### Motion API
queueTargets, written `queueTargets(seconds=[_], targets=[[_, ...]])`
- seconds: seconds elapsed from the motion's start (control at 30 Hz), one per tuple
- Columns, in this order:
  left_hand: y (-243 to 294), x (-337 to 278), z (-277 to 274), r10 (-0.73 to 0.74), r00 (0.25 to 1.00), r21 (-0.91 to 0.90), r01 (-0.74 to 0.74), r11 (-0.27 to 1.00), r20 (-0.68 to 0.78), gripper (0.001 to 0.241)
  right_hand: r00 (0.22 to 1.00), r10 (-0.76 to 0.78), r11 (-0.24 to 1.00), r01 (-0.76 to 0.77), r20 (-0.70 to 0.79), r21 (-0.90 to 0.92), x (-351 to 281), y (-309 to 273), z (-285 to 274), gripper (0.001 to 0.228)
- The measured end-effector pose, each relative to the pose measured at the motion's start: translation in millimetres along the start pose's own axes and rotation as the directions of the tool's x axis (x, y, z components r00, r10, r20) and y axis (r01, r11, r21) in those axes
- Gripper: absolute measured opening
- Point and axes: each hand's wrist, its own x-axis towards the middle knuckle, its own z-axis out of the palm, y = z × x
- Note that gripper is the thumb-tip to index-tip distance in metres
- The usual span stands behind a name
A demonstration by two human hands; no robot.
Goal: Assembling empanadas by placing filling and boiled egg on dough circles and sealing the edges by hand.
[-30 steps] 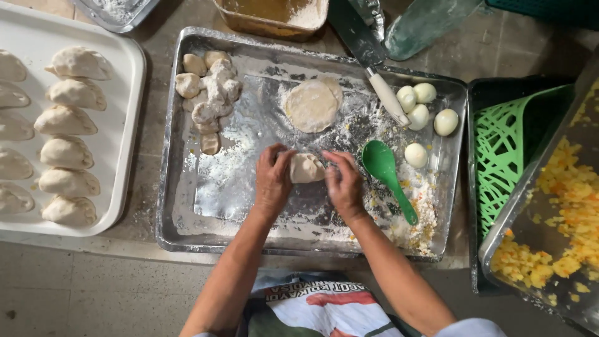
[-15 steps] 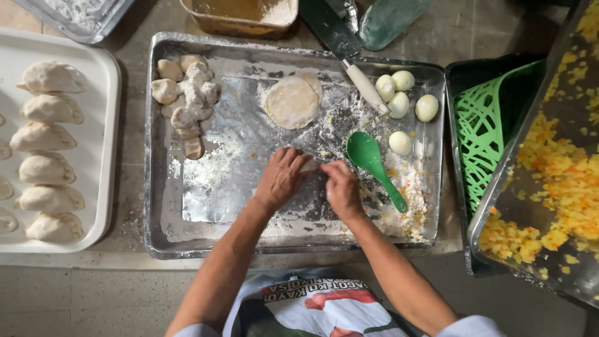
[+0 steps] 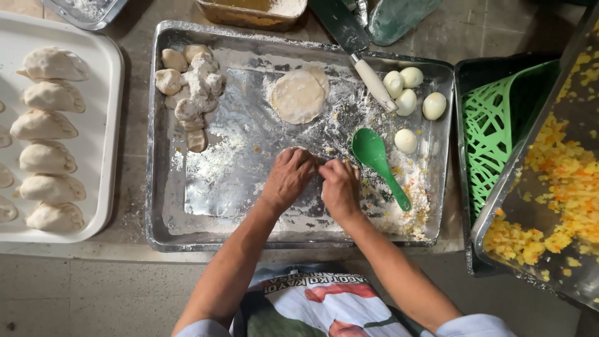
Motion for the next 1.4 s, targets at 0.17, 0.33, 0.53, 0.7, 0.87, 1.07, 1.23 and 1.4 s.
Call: queueTargets(seconds=[0.17, 0.33, 0.53, 0.7, 0.87, 1.07, 1.23, 1.4], targets=[[3, 6, -27, 0.026, 1.000, -0.046, -0.027, 0.999, -0.017, 0.052, 0.993, -0.095, 0.985, 0.103, 0.067, -0.141, 8, 3, -3, 0.029], [1, -6, -30, -0.062, 0.997, 0.012, 0.061, 0.998, 0.049, 0.060, 0.987, 0.155, 0.848, -0.153, 0.037, 0.508, 14, 21, 11, 0.039], [-4, 0, -36, -0.069, 0.992, -0.067, 0.076, 0.995, 0.108, 0.061, 0.999, 0.010, 0.959, -0.020, 0.040, 0.282, 18, 20, 14, 0.041], [3, 3, -63, -0.211, 0.978, -0.026, 0.210, 0.977, -0.007, 0.068, 0.983, -0.124, 0.991, 0.128, 0.133, -0.025, 27, 1, -10, 0.036], [-4, 6, -64, -0.235, 0.972, -0.050, 0.234, 0.971, -0.003, 0.063, 0.984, 0.084, 0.841, -0.153, 0.155, 0.518, 39, 15, -13, 0.044], [-9, 4, -68, -0.208, 0.978, -0.027, 0.208, 0.978, 0.006, 0.059, 0.975, -0.129, 0.991, 0.131, 0.183, 0.005, 32, -23, -25, 0.042], [-13, 5, -65, -0.240, 0.970, -0.092, 0.237, 0.967, -0.035, 0.073, 0.974, -0.007, 0.945, -0.068, 0.227, 0.321, 51, 17, 2, 0.044], [-19, -2, -65, -0.207, 0.978, -0.051, 0.206, 0.977, -0.009, 0.066, 0.975, -0.038, 0.956, -0.028, 0.218, 0.291, 48, 4, -5, 0.056]])
